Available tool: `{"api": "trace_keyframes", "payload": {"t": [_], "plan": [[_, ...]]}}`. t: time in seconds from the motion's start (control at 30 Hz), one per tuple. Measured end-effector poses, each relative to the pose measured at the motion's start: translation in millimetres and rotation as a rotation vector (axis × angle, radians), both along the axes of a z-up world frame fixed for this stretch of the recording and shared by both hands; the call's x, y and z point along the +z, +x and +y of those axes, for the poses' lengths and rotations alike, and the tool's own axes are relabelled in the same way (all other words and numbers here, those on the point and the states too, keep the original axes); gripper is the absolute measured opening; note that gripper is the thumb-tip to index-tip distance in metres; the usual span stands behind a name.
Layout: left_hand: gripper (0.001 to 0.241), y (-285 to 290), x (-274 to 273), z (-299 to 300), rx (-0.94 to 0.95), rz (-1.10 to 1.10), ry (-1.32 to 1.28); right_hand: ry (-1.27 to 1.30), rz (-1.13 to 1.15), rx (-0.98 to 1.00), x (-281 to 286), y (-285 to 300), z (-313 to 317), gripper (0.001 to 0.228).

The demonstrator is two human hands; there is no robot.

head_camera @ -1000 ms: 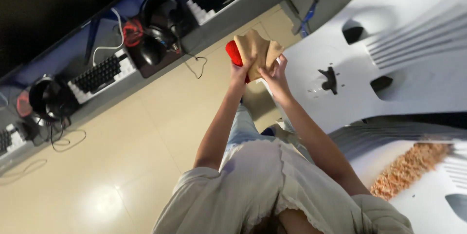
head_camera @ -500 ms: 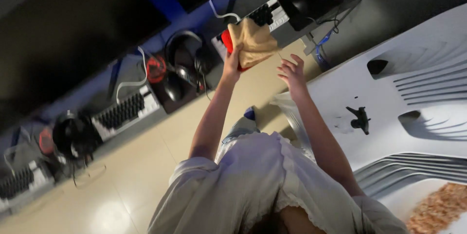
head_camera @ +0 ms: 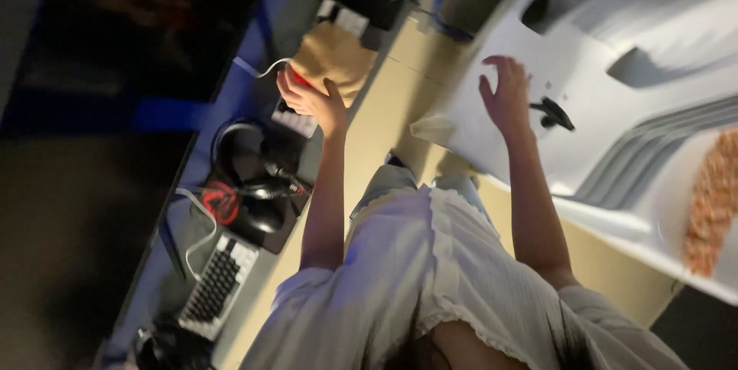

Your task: The person wipes a computer keyboard with a cloth and then moves several white plastic chairs from a stack to individual positions under computer desks.

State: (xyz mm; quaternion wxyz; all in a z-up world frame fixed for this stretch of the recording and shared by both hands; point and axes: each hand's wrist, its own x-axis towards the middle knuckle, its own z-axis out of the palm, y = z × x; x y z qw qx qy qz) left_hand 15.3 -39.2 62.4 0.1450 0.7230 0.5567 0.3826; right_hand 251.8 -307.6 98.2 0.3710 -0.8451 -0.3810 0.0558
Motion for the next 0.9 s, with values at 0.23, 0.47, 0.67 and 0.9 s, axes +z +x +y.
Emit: {"api": "trace_keyframes", "payload": {"t": [0.23, 0.47, 0.67, 0.9], "plan": [[0.071, 84, -25, -58, -0.624, -0.107, -0.083, -0.351, -0.309, -0.260, 13, 19, -78, 0.056], [0.052, 138, -33, -146, -1.279, -0.102, -0.484, -0.636, -0.026, -0.304, -30, 19, -116, 0.039], [0.078, 122, -55, -157, -1.421, 0.010, -0.525, -0.469, -0.069, -0.126, -8, 1, -69, 0.022], [0.112, 83, -11, -113, -1.052, -0.063, -0.532, -0.152, 0.091, 0.227, 65, -39, 39, 0.029]]}}
